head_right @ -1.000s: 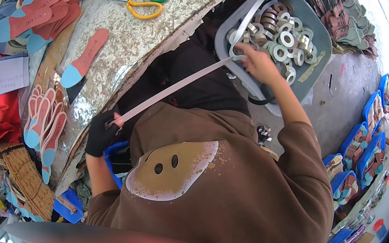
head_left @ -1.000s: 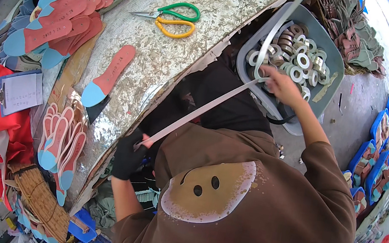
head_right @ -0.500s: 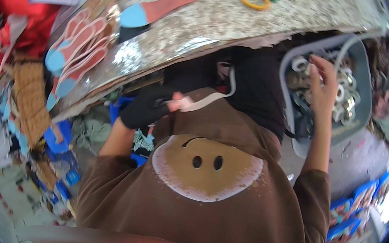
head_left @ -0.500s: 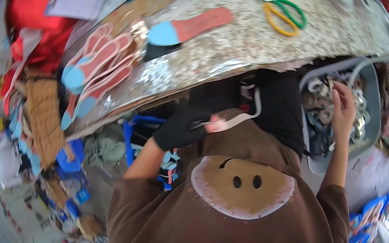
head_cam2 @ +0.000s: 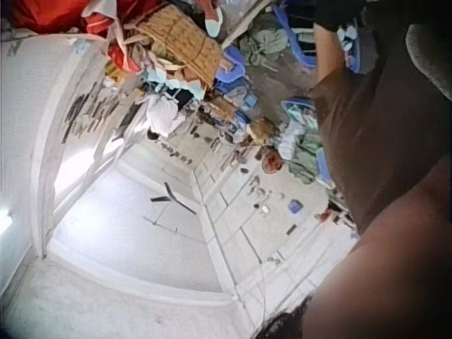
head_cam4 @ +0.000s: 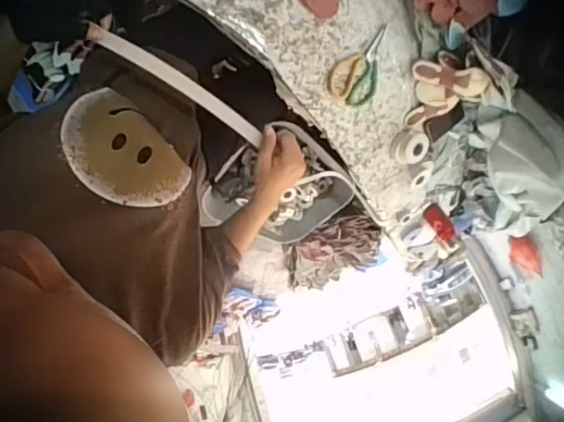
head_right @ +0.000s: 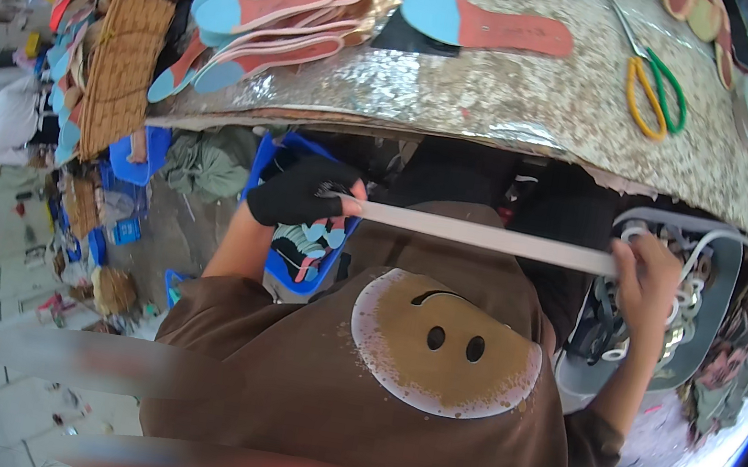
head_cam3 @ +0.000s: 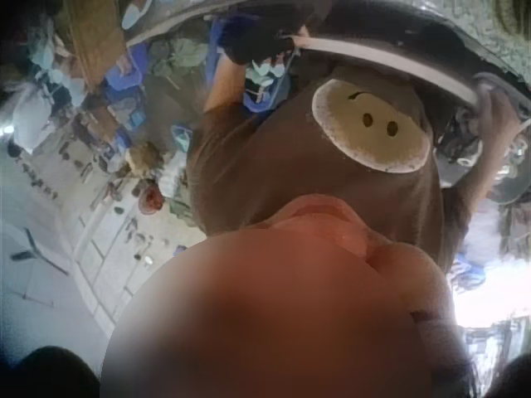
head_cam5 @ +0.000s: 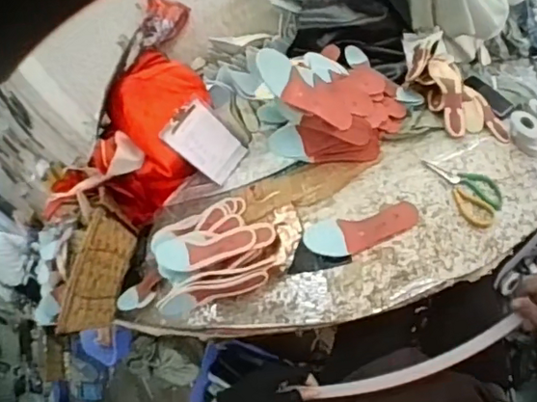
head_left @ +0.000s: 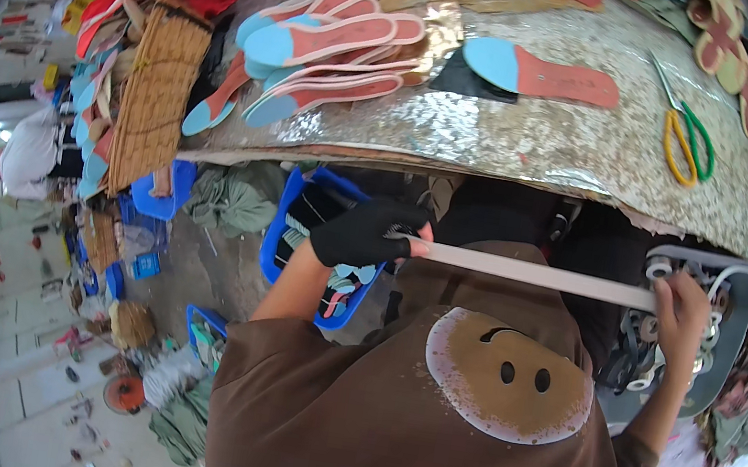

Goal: Applying and cutting white reinforcement tape to shoe insole components.

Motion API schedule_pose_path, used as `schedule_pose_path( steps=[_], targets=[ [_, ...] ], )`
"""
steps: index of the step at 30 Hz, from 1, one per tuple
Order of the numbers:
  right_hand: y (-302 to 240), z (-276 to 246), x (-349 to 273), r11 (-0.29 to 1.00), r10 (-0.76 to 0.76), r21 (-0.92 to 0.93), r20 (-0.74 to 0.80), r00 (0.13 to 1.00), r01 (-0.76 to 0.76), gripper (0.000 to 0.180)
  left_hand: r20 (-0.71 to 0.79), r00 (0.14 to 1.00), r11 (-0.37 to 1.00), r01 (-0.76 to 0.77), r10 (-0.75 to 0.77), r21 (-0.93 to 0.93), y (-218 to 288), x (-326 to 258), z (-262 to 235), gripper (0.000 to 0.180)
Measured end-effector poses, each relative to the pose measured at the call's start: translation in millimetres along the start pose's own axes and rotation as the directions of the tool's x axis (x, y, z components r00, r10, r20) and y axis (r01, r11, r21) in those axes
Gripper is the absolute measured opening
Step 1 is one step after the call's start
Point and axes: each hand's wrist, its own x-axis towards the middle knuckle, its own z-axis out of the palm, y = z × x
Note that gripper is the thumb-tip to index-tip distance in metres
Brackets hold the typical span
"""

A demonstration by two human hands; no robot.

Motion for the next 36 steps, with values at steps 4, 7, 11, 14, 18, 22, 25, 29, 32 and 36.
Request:
schedule_pose_path(
  steps=[4,7,11,14,18,22,25,29,32,36],
  targets=[
    [16,-22,-19,0.986,0.149,-0.082,0.033,0.988,-0.146,0.030,-0.097,0.994,0.998,-0.060,0.058,-0.018,-54,-7,4,0.013],
    [9,-13,-17,0.961,0.276,-0.030,0.209,0.938,-0.276,0.018,-0.145,0.989,0.996,-0.007,-0.006,-0.088,-50,-1,-3,0.015],
    [-55,32,23,0.963,-0.142,0.245,0.111,0.984,0.111,0.033,-0.093,0.937,0.909,-0.298,0.337,0.293,-20,43,7,0.015],
    [-105,79,53,0.904,-0.180,0.411,0.110,0.977,0.120,0.041,-0.001,0.842,0.739,-0.473,0.540,0.480,30,87,41,0.013],
    [-111,122,65,0.737,0.051,0.656,0.185,0.981,-0.162,0.036,-0.127,0.744,0.733,-0.588,0.656,0.341,60,149,-2,0.032],
    [-109,124,66,0.744,-0.086,0.668,0.135,0.987,-0.027,0.026,-0.253,0.490,0.145,0.249,0.834,0.958,61,190,-58,0.034],
    [-105,107,65,0.697,-0.049,0.716,0.084,0.995,-0.026,0.019,-0.279,0.509,0.251,0.125,0.814,0.960,42,192,-61,0.028],
    [-100,76,75,0.497,0.115,0.827,0.237,0.965,-0.263,0.015,-0.390,0.500,0.601,-0.383,0.774,0.702,50,153,-28,0.013],
    [-117,56,106,0.526,-0.058,0.850,0.073,0.996,-0.032,0.022,-0.264,0.342,0.400,-0.429,0.902,0.810,56,153,2,0.010],
    [-125,40,155,0.765,-0.089,0.644,0.092,0.992,0.009,0.021,-0.283,0.333,0.410,-0.416,0.899,0.812,42,172,14,0.009]
  ],
)
